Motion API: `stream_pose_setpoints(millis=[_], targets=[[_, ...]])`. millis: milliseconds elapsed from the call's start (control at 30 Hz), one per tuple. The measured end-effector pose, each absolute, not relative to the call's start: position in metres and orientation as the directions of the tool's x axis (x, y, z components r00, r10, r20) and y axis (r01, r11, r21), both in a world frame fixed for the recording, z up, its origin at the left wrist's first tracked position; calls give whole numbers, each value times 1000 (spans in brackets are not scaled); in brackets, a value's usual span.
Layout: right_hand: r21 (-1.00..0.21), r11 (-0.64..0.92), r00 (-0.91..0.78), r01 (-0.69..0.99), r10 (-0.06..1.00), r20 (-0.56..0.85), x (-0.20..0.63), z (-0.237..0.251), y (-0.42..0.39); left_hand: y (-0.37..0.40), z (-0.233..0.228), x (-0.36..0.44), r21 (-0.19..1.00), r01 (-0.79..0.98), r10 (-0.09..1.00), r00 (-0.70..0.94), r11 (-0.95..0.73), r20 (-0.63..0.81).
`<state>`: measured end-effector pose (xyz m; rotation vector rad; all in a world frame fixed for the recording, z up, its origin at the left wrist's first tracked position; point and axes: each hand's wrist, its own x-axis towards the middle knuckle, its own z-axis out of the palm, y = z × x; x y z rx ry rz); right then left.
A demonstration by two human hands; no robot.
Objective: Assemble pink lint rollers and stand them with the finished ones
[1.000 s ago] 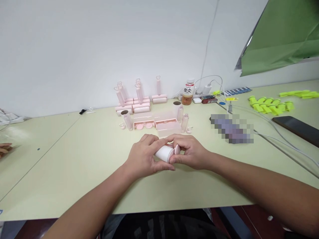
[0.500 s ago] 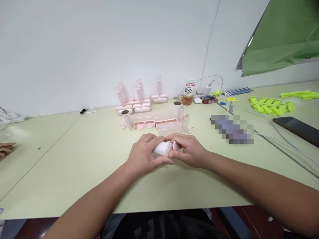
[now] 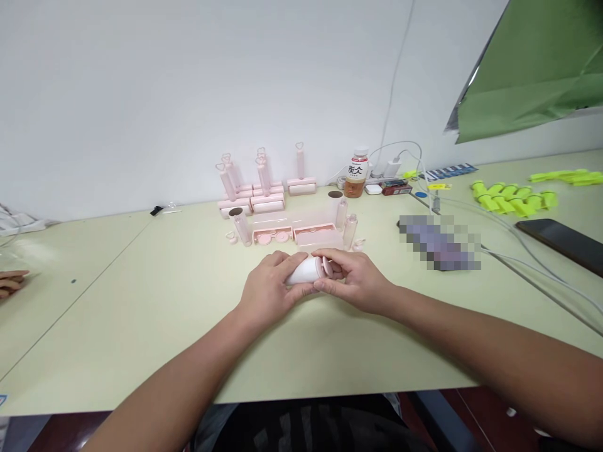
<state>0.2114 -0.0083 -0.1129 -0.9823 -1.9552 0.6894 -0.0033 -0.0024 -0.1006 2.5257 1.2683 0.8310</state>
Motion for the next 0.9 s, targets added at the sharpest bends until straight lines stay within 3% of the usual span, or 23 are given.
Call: stream_pose_setpoints(millis=[233, 367, 500, 600, 733, 900], targets=[[-755, 528, -363, 388, 841, 402, 210, -112, -9, -1, -102, -4, 418, 679, 795, 468, -603, 386], [-719, 560, -352, 411, 826, 441, 210, -111, -10, -1, -100, -4, 485, 668, 824, 431, -565, 367], [-650, 567, -121, 506, 793, 597, 220, -96, -6, 2, -98, -2, 685, 566, 888, 314, -458, 335], [-635, 452, 136, 626, 739, 660, 236, -83, 5, 6, -98, -1, 858, 413, 948, 219, -305, 231], [-613, 250, 187, 749, 808, 558, 254, -84, 29, 10, -103, 0, 987, 145, 984, 172, -76, 50], [-606, 69, 145, 792, 944, 297, 258, -102, 47, 10, -103, 3, 999, 12, 989, 143, -36, 34]])
